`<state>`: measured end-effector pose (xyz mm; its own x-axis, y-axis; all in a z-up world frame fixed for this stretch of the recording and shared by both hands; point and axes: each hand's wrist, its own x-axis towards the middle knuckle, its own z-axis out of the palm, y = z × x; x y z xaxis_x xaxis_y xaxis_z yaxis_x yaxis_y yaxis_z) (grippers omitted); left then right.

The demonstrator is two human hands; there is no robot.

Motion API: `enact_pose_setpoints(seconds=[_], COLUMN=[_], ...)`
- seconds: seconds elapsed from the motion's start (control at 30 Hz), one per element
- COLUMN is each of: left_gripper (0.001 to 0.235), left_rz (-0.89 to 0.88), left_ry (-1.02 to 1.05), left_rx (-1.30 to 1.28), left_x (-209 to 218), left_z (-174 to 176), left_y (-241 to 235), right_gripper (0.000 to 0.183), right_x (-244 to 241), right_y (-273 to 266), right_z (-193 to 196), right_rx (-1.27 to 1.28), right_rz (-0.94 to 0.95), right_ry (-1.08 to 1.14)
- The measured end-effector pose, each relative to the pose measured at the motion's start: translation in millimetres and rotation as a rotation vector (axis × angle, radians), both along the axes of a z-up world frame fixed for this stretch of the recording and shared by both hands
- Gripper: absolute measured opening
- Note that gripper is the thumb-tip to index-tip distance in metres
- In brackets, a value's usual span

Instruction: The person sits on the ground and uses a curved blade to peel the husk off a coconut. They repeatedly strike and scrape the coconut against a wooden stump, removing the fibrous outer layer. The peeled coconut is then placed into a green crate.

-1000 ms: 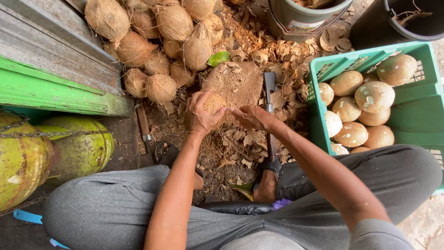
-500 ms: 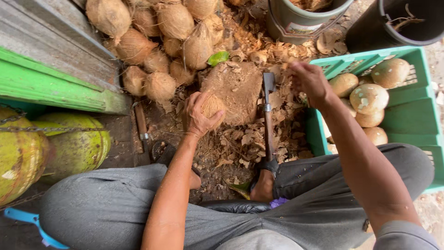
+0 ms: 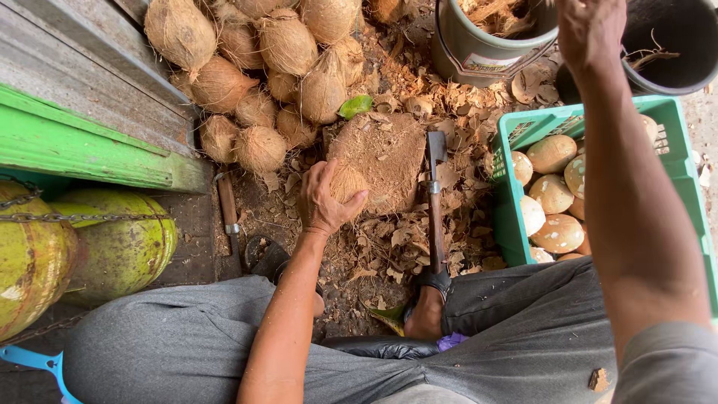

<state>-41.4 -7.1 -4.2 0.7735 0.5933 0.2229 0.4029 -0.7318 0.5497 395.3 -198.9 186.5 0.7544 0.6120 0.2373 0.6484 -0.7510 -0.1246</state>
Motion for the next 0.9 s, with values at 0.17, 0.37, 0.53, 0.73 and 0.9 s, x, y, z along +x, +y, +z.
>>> enact_pose_setpoints(seconds=[0.17,0.37,0.53,0.73,0.9], left_gripper=[0.101,0.112,0.103,0.105,0.074], left_rz=[0.098,0.416,0.263,-0.116,0.378], left_ry=[0.063,-0.06,-0.269,-0.186,-0.288], left_rx=[0.012,-0.629,-0.646,-0.11,-0.424], left_x=[-1.1,12.3,22.1,28.6,25.5], left_z=[4.7,5.9,0.0,-26.2,-36.6], left_y=[-4.1,1.3,5.7,11.6,-1.1], right_gripper=[0.043,0.061,0.072,0.046,0.029], right_x=[-163.7,-315.6,-290.5,-295.4,-300.9], right_y=[-22.9,-51.3,-71.4,-72.8,-58.3], right_z=[-98.7,-203.2,-243.0,-265.0,-200.8], right_rx=[0.329,0.041,0.154,0.263,0.318], right_rz=[-0.129,-0.284,-0.302,-0.348,-0.326], right_ry=[0.815,0.657,0.672,1.006,0.939])
